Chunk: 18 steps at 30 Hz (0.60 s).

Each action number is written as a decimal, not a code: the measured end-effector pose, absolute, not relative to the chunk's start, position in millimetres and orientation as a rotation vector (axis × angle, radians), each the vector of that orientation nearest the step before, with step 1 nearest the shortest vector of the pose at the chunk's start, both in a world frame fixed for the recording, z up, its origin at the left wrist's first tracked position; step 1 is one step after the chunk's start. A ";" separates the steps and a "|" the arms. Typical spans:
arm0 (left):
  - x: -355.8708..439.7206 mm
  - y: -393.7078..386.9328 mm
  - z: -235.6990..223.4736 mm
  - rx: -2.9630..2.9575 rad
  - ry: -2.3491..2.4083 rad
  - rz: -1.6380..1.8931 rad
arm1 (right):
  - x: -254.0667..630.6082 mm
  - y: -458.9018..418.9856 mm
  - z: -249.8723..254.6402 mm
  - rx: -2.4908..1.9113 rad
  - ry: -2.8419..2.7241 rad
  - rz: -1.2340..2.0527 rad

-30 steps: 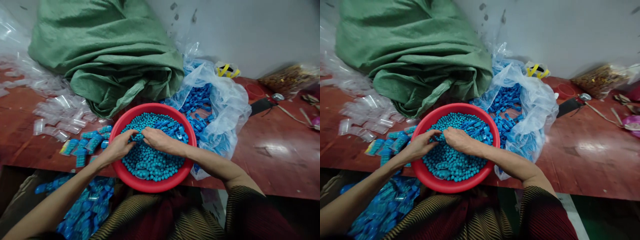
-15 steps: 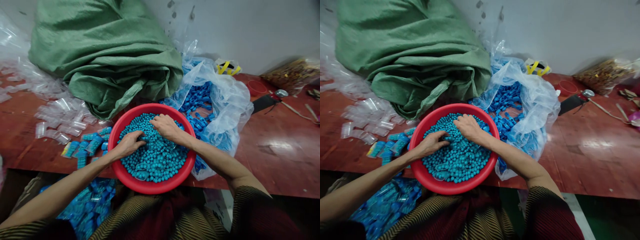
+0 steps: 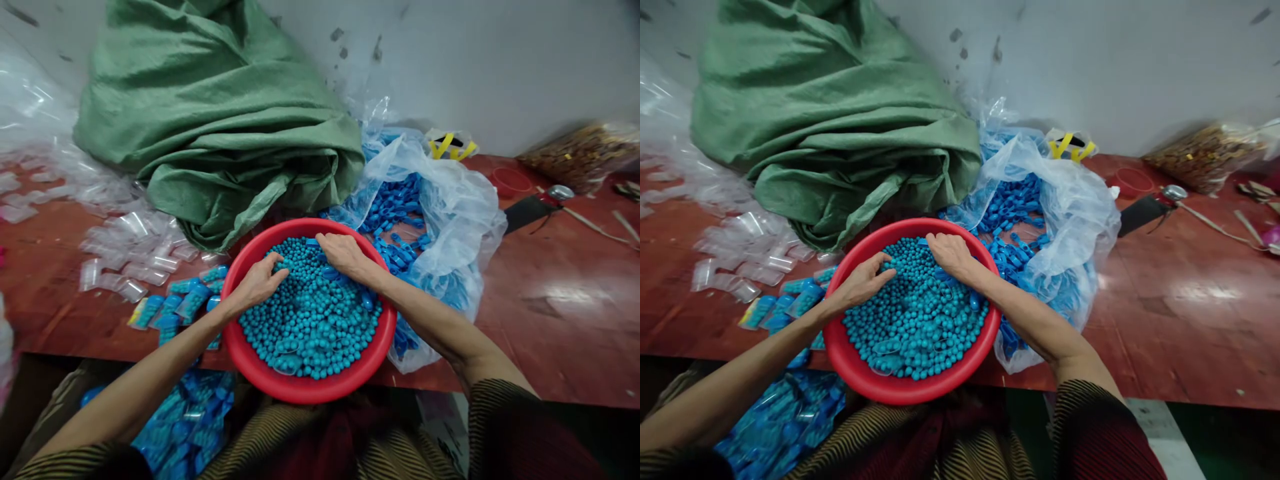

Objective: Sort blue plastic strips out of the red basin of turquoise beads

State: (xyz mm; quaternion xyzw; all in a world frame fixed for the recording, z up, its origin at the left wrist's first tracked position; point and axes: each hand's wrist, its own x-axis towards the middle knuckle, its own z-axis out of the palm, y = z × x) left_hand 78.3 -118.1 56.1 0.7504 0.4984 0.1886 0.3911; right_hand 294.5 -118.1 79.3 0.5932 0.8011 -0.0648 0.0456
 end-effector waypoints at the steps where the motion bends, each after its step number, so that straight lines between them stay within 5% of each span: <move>1: 79.6 -117.6 56.5 1.854 1.259 0.460 | 293.5 -118.1 82.6 1.803 2.476 -0.214; 13: 85.1 -121.1 60.7 1.395 1.092 0.512 | 285.4 -123.5 82.2 1.640 2.728 -1.167; 18: 93.9 -130.9 69.4 1.274 1.028 0.611 | 274.7 -134.8 75.6 1.734 3.034 -0.918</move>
